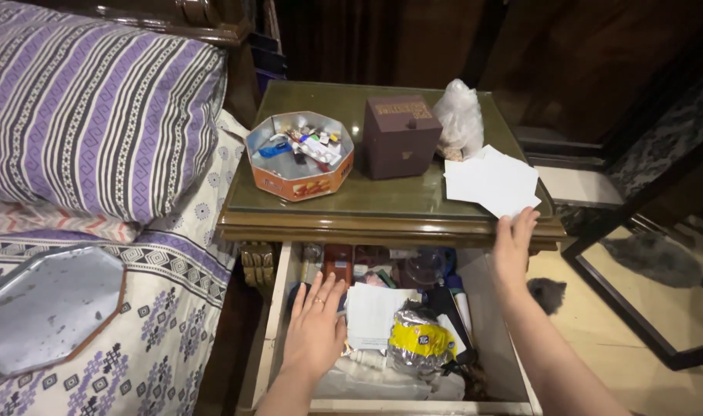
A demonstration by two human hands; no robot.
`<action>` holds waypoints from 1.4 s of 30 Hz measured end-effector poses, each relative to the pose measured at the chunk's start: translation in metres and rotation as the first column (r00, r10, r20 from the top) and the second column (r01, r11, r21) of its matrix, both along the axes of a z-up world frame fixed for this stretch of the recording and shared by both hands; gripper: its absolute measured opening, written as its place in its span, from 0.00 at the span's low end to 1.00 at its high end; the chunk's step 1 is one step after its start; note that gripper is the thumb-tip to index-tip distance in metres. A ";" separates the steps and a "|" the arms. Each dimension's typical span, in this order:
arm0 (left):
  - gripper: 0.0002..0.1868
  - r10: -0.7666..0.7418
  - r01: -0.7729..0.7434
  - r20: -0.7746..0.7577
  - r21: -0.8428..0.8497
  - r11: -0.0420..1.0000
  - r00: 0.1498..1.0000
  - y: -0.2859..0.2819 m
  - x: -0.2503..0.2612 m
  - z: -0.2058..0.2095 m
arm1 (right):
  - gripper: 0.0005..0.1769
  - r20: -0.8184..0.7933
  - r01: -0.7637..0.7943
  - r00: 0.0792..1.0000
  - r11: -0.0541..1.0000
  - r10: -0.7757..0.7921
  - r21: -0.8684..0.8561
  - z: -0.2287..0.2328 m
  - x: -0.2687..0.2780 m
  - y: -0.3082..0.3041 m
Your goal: Searching through a cluttered nightstand drawer and placing items on top of the nightstand.
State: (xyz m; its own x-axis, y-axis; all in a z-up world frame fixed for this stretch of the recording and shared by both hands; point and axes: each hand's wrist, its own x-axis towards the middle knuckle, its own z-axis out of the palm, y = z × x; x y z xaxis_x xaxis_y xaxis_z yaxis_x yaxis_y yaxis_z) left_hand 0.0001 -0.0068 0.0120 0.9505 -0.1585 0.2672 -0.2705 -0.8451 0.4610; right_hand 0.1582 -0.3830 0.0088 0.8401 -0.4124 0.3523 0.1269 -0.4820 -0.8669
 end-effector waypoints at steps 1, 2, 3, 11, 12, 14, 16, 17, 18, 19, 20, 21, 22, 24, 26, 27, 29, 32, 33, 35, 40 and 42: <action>0.33 -0.001 0.001 -0.005 0.000 1.000 1.000 0.000 0.000 0.001 | 0.41 -0.005 0.001 1.000 1.000 -0.001 0.000 0.008 -0.011 0.012; 0.33 -0.002 0.002 0.002 -0.002 1.000 1.000 0.000 0.000 0.001 | 0.41 -0.019 -0.013 1.000 0.999 0.012 -0.030 0.016 -0.021 0.024; 0.33 -0.003 0.003 0.009 -0.003 1.000 1.000 0.000 -0.001 0.001 | 0.40 -0.033 -0.027 0.999 0.998 0.025 -0.058 0.024 -0.032 0.036; 0.33 -0.012 0.012 -0.001 0.013 1.000 1.000 0.000 -0.001 0.004 | 0.42 0.094 -0.076 0.992 0.989 0.088 -0.124 0.000 -0.053 0.056; 0.33 -0.012 0.013 -0.024 0.021 1.000 1.000 0.000 -0.002 0.007 | 0.43 0.096 -0.070 0.992 0.989 0.083 -0.128 -0.001 -0.056 0.058; 0.34 -0.016 0.016 0.008 0.019 1.000 1.000 0.001 -0.001 0.006 | 0.43 0.103 -0.065 0.992 0.990 0.078 -0.125 -0.002 -0.064 0.064; 0.34 -0.016 0.015 0.038 0.016 1.000 0.999 0.003 -0.001 0.007 | 0.43 0.106 -0.063 0.991 0.990 0.076 -0.122 0.003 -0.074 0.073; 0.35 -0.012 0.012 0.024 0.031 0.999 1.000 0.004 0.000 0.008 | 0.41 0.100 -0.037 0.994 0.995 0.046 -0.089 0.007 -0.080 0.079; 0.36 -0.008 0.008 0.010 0.045 0.999 1.000 0.005 0.001 0.009 | 0.40 0.092 -0.010 0.996 0.998 0.015 -0.055 0.011 -0.086 0.086; 0.36 -0.008 0.008 0.007 0.044 0.999 1.000 0.006 0.002 0.010 | 0.40 0.089 -0.010 0.996 0.998 0.015 -0.057 0.003 -0.089 0.088; 0.36 -0.008 0.008 0.003 0.056 0.998 1.000 0.007 0.003 0.012 | 0.34 0.139 0.052 0.990 0.988 -0.032 -0.142 -0.005 -0.091 0.090; 0.37 -0.008 0.008 -0.002 0.067 0.998 1.000 0.008 0.004 0.012 | 0.29 0.191 0.117 0.979 0.968 -0.074 -0.223 -0.013 -0.094 0.091; 0.37 -0.008 0.008 -0.005 0.066 0.998 1.000 0.010 0.006 0.010 | 0.29 0.188 0.116 0.979 0.967 -0.073 -0.226 -0.014 -0.098 0.097; 0.36 -0.023 0.016 0.075 0.103 0.995 0.997 0.014 0.010 0.005 | 0.25 0.143 0.044 0.990 0.972 -0.011 -0.230 -0.017 -0.106 0.108; 0.37 -0.007 0.001 0.046 0.141 0.990 0.999 0.019 0.013 0.011 | 0.25 0.085 0.011 0.996 0.968 0.010 -0.252 -0.024 -0.106 0.114; 0.37 0.007 -0.011 0.023 0.180 0.984 1.000 0.022 0.016 0.014 | 0.24 0.032 -0.019 0.999 0.962 0.029 -0.271 -0.027 -0.106 0.117; 0.37 0.024 -0.029 0.029 0.179 0.983 0.999 0.029 0.018 0.009 | 0.25 -0.022 -0.084 0.997 0.963 0.081 -0.257 -0.041 -0.098 0.116; 0.37 0.050 -0.059 0.054 0.182 0.982 0.997 0.039 0.017 -0.001 | 0.26 -0.126 -0.191 0.979 0.931 0.159 -0.311 -0.063 -0.087 0.115; 0.38 0.058 -0.071 0.073 0.185 0.980 0.996 0.043 0.016 -0.005 | 0.27 -0.180 -0.238 0.967 0.895 0.181 -0.378 -0.070 -0.083 0.115; 0.37 0.067 -0.081 0.083 0.182 0.980 0.994 0.046 0.015 -0.019 | 0.28 -0.221 -0.291 0.951 0.864 0.215 -0.411 -0.084 -0.076 0.115; 0.38 0.099 -0.104 0.040 0.159 0.982 0.994 0.051 0.013 -0.021 | 0.33 -0.395 -0.448 0.876 0.770 0.277 -0.454 -0.122 -0.058 0.121; 0.36 0.082 -0.090 0.048 0.197 0.976 0.996 0.052 0.014 -0.025 | 0.41 -0.444 -0.500 0.847 0.724 0.293 -0.476 -0.133 -0.052 0.124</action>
